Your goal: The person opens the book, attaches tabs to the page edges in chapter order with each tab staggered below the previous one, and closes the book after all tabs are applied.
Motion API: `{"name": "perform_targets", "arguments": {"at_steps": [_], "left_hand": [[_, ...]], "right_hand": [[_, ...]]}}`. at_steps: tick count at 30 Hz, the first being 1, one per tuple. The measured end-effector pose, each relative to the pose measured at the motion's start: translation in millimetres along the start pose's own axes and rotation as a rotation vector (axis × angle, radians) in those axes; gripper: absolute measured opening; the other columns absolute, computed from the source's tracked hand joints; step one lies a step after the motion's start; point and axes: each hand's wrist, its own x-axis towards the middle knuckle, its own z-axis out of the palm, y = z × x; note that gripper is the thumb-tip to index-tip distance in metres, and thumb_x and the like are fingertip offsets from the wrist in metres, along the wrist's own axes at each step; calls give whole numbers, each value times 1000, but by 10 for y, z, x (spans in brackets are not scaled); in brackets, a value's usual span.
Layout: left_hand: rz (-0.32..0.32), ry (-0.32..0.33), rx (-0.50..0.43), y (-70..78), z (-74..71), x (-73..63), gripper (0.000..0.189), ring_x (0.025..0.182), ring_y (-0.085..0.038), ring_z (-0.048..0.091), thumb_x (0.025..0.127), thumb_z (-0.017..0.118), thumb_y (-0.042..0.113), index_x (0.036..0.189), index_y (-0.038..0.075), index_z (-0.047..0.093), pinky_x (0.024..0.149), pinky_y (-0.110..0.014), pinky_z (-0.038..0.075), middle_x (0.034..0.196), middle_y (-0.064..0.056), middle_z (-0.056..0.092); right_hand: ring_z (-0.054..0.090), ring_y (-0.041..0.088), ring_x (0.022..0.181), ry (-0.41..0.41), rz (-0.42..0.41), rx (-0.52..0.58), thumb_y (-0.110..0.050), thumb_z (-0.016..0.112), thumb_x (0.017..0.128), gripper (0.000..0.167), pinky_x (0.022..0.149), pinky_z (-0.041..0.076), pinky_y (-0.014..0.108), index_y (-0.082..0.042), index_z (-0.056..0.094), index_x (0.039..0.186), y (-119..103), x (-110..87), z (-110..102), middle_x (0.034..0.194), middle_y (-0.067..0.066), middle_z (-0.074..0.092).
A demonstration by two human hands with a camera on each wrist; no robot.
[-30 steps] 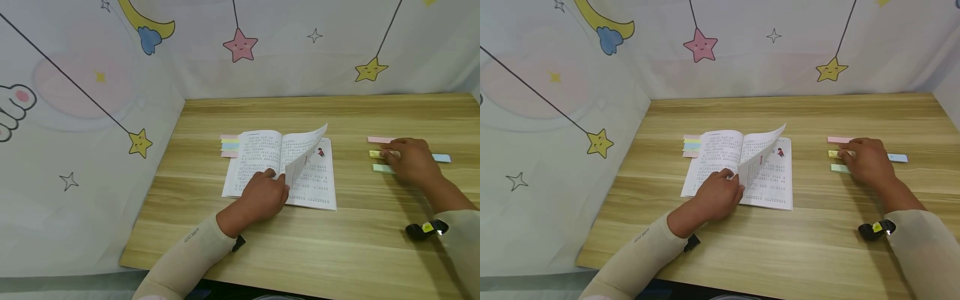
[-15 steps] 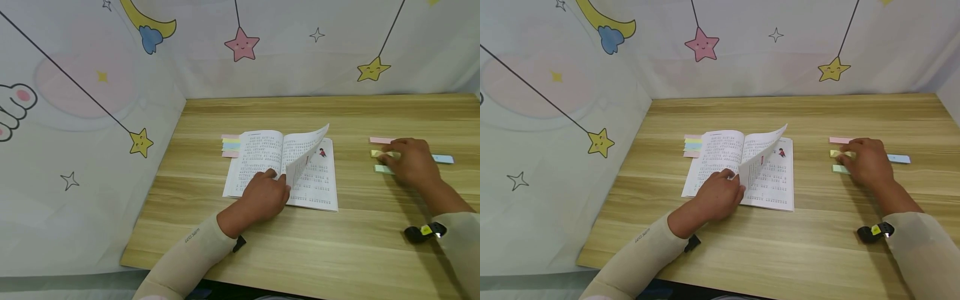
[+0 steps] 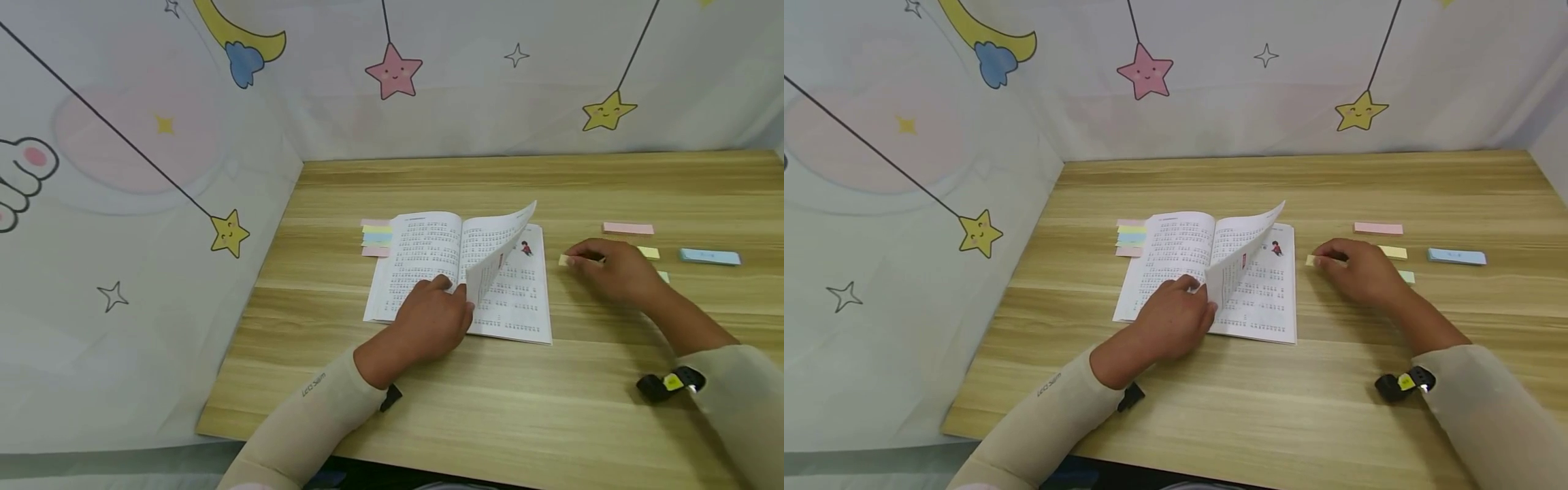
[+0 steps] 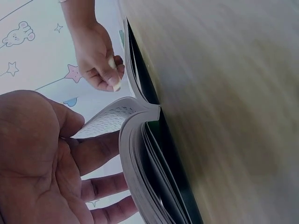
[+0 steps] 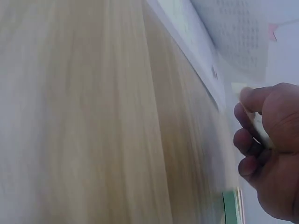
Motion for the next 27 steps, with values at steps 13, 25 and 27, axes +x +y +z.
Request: {"name": "perform_targets", "arguments": {"at_steps": [13,25,27], "left_hand": [[6,13,3,-2,-7,-6,47,123,-25,57,109,41,33,137,1,62,95,-40,48,93,-3,76],[9,19,22,3,-3,5,46,121,-24,58,109,42,33,135,1,63,93,-40,49,92,-2,76],[13,22,25,4,-4,4,46,120,-24,58,109,42,33,135,1,63,92,-40,49,91,-2,76]], "right_hand": [[63,34,101,-101,30,6,-25,69,99,20,88,47,53,-6,76,101,-288,112,257,107,15,73],[61,29,93,-138,42,-20,-25,68,99,21,82,45,48,-6,77,103,-293,131,258,106,13,73],[61,29,92,-138,41,-25,-24,68,99,21,81,45,47,-6,77,102,-291,132,261,105,13,73]]}}
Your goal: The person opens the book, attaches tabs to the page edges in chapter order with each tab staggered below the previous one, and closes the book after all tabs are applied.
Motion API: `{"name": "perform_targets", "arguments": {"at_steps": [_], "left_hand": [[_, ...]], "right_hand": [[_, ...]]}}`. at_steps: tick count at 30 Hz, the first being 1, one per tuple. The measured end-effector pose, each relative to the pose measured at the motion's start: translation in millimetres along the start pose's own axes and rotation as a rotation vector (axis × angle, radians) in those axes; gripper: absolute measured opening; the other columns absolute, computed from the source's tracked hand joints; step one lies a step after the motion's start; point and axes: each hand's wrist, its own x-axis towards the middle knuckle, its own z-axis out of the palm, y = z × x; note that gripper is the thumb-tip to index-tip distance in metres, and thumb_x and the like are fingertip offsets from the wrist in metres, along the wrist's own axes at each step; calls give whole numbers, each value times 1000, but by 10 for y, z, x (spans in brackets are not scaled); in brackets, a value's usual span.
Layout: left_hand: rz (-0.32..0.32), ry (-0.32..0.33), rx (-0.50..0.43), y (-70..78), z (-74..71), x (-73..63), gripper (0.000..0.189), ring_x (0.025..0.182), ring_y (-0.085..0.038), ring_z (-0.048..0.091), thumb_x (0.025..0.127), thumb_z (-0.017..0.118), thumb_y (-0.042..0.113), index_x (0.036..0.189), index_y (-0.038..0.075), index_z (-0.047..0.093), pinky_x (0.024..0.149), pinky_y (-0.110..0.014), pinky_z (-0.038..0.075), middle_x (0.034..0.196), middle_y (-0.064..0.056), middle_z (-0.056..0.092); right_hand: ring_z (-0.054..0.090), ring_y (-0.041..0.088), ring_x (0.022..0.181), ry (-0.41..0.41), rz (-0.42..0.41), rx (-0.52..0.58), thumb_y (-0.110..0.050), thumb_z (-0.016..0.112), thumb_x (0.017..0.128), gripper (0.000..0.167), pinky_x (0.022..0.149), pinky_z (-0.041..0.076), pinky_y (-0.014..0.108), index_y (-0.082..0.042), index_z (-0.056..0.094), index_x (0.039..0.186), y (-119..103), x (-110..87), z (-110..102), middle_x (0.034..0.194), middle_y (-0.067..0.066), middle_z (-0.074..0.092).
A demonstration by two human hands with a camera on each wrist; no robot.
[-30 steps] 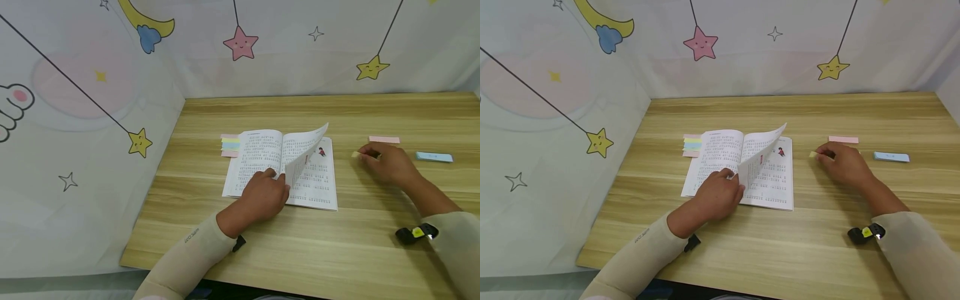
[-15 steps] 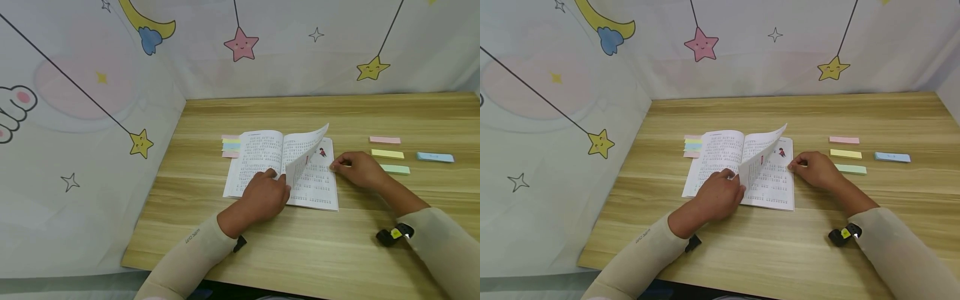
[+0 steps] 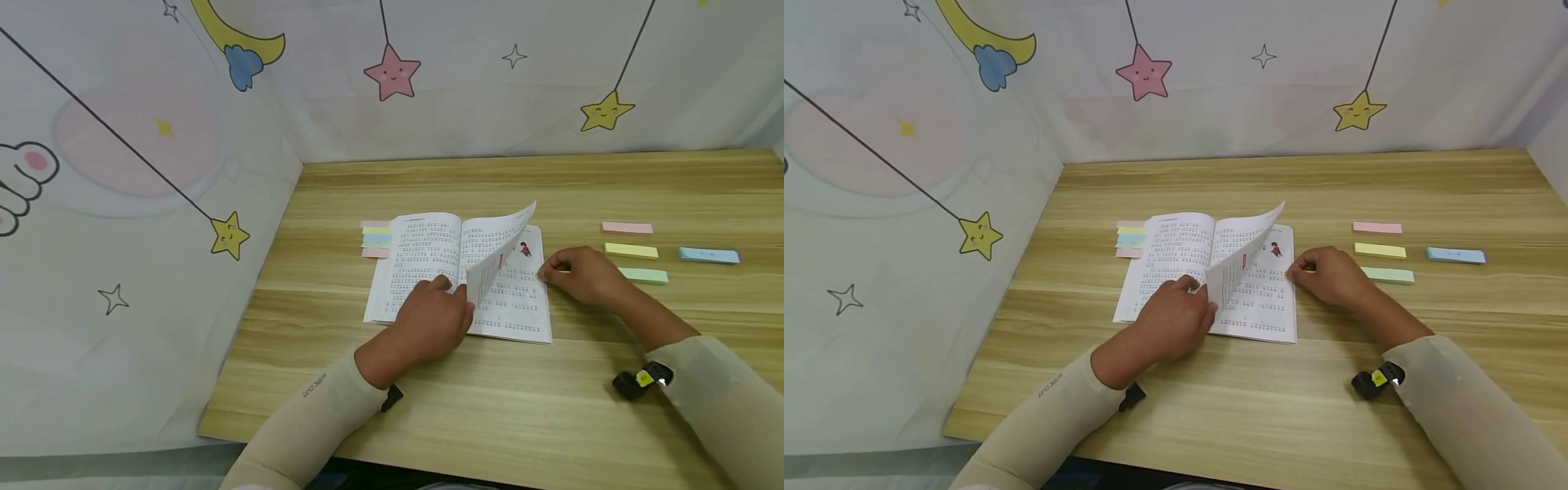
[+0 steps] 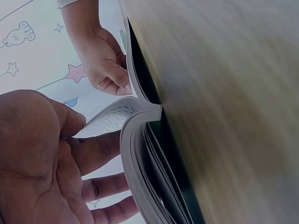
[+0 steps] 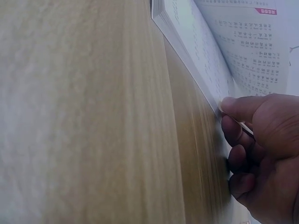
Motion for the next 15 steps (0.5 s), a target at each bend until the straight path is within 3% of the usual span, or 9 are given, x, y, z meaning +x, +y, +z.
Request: {"name": "perform_targets", "arguments": {"at_steps": [15], "left_hand": [[11,18,13,-5,-2,-1,43,113,-23,60,109,43,32,129,2,66,86,-39,50,83,-1,74]], "right_hand": [[60,28,89,4,-1,-4,-24,70,97,17,78,44,44,-9,77,97,-16,3,1,101,10,73]]}}
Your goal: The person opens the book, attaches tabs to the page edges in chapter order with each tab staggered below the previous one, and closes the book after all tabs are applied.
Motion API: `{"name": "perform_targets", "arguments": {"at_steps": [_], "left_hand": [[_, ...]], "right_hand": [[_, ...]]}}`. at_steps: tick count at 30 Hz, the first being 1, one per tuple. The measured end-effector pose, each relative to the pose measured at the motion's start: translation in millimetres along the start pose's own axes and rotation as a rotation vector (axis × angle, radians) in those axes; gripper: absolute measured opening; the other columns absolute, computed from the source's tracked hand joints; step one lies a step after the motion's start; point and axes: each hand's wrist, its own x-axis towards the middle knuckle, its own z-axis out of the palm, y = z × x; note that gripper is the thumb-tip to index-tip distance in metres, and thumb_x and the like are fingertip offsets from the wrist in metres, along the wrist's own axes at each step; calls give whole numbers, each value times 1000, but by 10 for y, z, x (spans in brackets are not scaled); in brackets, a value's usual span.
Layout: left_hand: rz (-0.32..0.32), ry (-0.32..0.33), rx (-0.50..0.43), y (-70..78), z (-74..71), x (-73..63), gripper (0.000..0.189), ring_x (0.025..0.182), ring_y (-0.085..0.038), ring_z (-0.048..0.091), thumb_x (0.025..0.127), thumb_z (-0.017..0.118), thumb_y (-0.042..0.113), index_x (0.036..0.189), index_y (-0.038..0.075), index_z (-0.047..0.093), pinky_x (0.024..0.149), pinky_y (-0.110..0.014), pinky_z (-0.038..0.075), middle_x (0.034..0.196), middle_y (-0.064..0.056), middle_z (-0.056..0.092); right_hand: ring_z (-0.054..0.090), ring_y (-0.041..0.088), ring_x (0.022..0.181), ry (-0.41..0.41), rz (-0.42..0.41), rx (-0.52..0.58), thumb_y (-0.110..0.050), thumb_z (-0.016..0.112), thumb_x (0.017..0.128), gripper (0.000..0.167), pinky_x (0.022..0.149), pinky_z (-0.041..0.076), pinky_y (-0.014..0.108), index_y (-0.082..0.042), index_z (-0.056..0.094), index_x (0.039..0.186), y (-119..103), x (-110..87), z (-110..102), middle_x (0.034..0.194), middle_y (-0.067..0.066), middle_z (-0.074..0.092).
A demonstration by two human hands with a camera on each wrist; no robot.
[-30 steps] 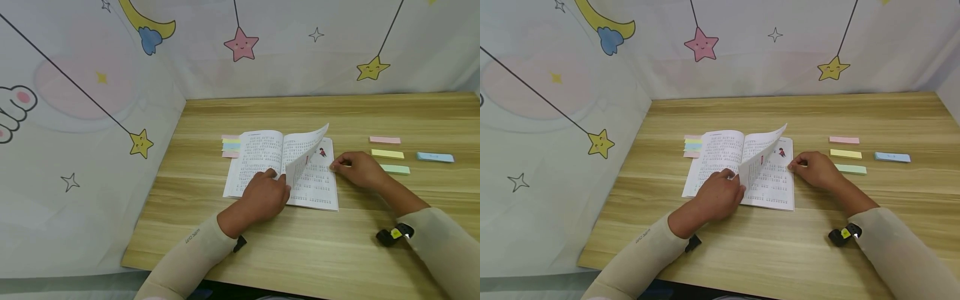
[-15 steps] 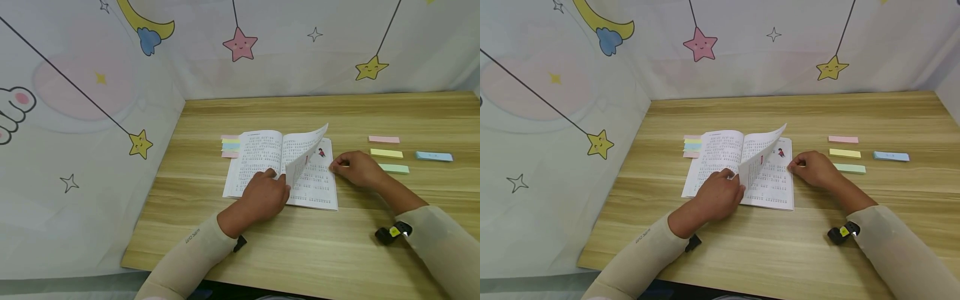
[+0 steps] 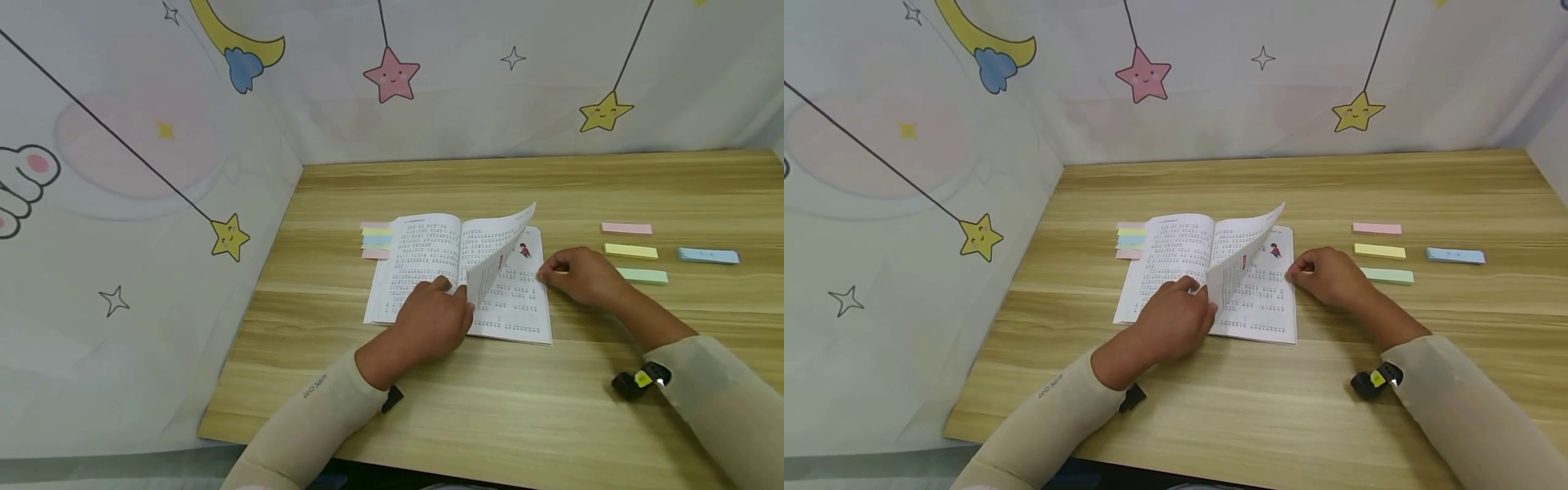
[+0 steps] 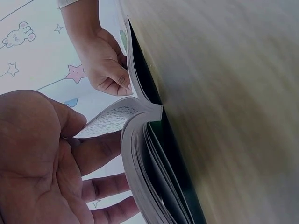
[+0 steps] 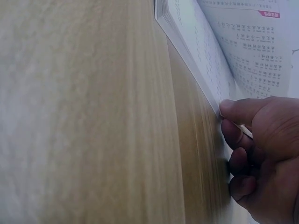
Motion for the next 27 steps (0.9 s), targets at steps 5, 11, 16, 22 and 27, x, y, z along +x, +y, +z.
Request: {"name": "perform_targets", "arguments": {"at_steps": [5,11,16,22,27], "left_hand": [[1,7,-9,3,13,-3,41,111,-23,60,108,44,32,125,3,67,85,-39,50,79,0,72],[-3,4,-5,6,8,-7,43,113,-23,60,109,44,33,129,2,66,87,-39,50,81,0,73],[-26,25,-38,-2,8,-6,49,115,-23,61,107,45,32,139,-3,58,86,-38,51,90,-3,75],[-157,266,-239,-27,-17,-40,95,71,-21,64,90,63,20,161,-4,5,59,-36,51,89,-8,71],[-298,675,-84,-61,-49,-66,112,114,-38,59,77,78,20,159,3,3,92,-54,49,129,-21,57]], "right_hand": [[59,26,87,-6,4,-9,-24,71,96,15,76,43,41,-10,77,95,4,8,6,99,8,73],[58,34,94,75,-19,-87,-24,78,90,21,78,44,49,-8,71,100,-39,0,11,104,16,68],[47,44,110,183,-149,-219,-16,85,83,11,87,34,59,-10,80,92,-119,-48,33,112,19,58],[48,42,110,196,-170,-250,-15,86,83,7,86,33,58,-13,85,90,-172,-82,40,112,15,61],[48,42,111,169,-133,-225,-14,85,84,7,89,33,59,-10,85,90,-169,-75,18,111,16,63]]}}
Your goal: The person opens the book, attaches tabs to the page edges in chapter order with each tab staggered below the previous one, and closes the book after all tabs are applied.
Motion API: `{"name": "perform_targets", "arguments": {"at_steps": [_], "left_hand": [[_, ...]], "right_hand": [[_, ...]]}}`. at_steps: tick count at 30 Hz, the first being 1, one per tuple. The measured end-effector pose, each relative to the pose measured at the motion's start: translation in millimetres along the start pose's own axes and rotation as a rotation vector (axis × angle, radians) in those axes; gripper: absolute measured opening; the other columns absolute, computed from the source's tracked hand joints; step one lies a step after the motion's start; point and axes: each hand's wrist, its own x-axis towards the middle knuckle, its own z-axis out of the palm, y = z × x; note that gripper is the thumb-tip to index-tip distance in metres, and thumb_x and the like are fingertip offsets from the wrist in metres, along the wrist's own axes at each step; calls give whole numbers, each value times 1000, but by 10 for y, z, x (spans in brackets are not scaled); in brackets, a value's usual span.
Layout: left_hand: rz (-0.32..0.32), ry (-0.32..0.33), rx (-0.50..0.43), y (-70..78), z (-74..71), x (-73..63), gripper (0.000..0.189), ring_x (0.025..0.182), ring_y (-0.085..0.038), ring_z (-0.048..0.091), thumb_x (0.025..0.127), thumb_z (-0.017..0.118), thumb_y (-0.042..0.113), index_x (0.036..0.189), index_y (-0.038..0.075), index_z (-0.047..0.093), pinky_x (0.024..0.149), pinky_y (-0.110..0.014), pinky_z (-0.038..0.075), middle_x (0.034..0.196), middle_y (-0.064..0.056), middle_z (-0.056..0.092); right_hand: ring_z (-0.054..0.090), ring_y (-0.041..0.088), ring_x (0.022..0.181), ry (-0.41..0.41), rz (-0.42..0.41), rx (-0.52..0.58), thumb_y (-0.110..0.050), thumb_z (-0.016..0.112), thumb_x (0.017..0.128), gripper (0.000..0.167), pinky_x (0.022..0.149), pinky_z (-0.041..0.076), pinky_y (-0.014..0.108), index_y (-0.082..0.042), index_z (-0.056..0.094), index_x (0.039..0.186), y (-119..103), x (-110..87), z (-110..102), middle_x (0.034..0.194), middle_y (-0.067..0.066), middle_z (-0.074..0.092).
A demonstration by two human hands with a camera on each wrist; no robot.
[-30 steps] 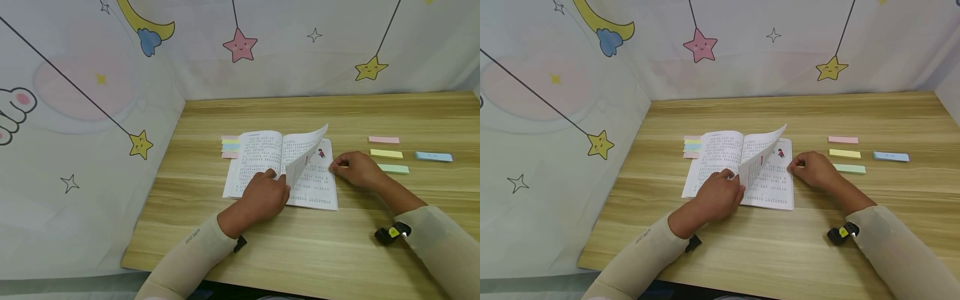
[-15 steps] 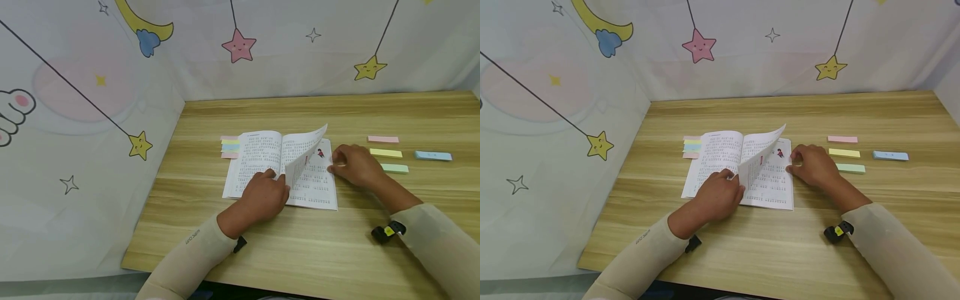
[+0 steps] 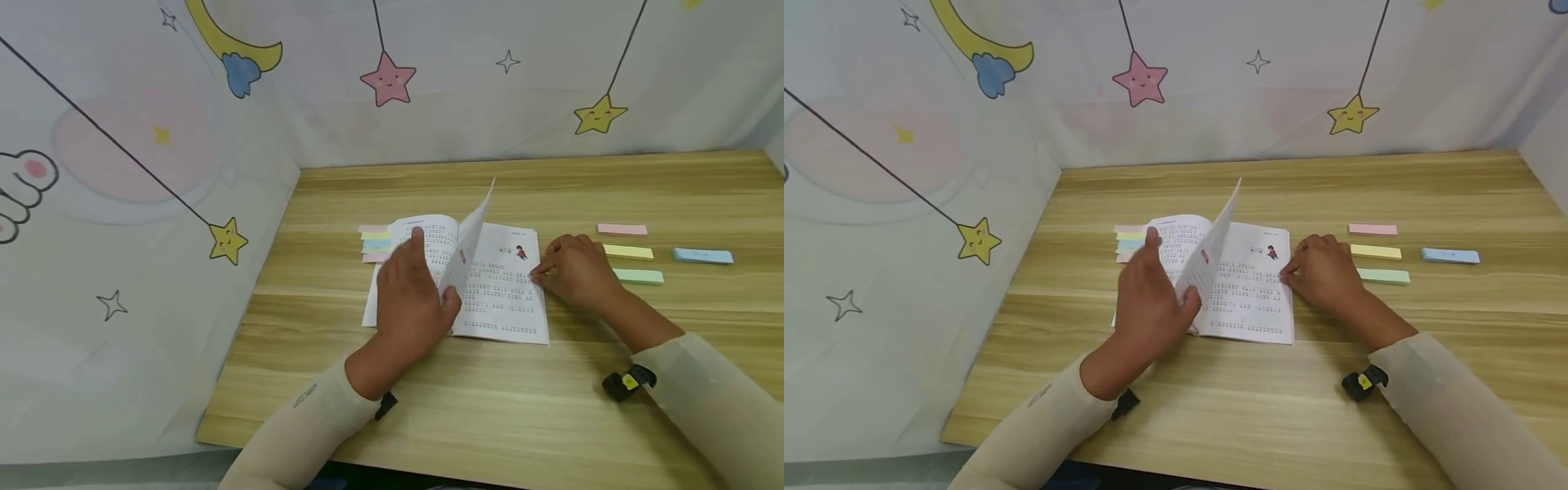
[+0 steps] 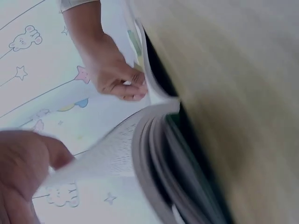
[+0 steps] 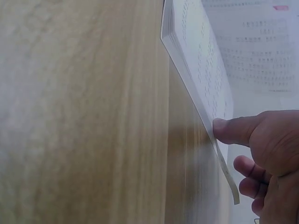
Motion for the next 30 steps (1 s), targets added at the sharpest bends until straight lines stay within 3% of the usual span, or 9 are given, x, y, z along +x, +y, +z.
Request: {"name": "perform_targets", "arguments": {"at_steps": [3,5,7,12,15,17,23,27,30], "left_hand": [[-18,156,239,-33,-27,0,101,141,-46,36,80,77,18,158,16,14,104,-72,33,146,-24,41],[6,122,357,-44,-67,-10,93,147,-47,26,81,76,13,159,23,26,104,-78,25,154,-23,35],[99,-13,385,-46,-112,-14,76,150,-46,22,85,77,7,151,25,45,109,-75,21,157,-21,36],[380,-623,121,3,-143,-31,39,150,-33,29,98,67,8,134,24,68,120,-49,23,154,-6,48],[426,-813,42,22,-94,-58,35,146,-28,39,103,60,15,135,26,68,118,-44,30,149,1,54],[436,-828,44,16,-45,-66,33,142,-25,43,101,64,22,133,27,69,114,-44,34,146,4,56],[421,-747,51,16,87,-20,30,116,-16,53,95,73,40,121,25,69,94,-39,42,128,10,63],[403,-722,44,30,143,0,32,109,-15,53,93,75,42,118,24,69,87,-39,40,123,10,63],[393,-714,53,34,152,6,31,108,-15,53,93,75,42,118,25,70,87,-40,40,122,11,63]], "right_hand": [[49,43,111,-13,10,0,-15,85,84,8,89,33,60,-10,85,90,3,-3,5,110,17,63],[49,42,111,-18,12,-1,-15,85,84,8,90,34,60,-10,85,90,2,-4,8,110,17,63],[49,43,111,-18,14,3,-14,85,84,8,90,34,61,-9,84,90,-3,-6,11,110,17,63],[51,44,110,-26,0,0,-15,85,85,12,90,35,60,-10,84,95,-14,-40,19,110,17,64],[52,44,107,-33,-41,-22,-17,84,86,16,86,37,58,-11,84,101,-4,-74,30,108,16,64],[51,45,109,-49,-59,-34,-17,81,88,21,85,37,57,-12,82,109,11,-103,39,110,16,63],[44,50,120,-56,-107,-14,-13,70,96,36,84,32,62,-9,71,132,79,-294,50,126,24,56],[44,51,117,121,-55,97,-7,72,93,26,85,29,65,-3,74,118,94,-445,27,122,26,57],[49,50,112,183,76,153,-10,67,95,16,87,35,65,-1,74,107,41,-537,-53,117,26,60]]}}
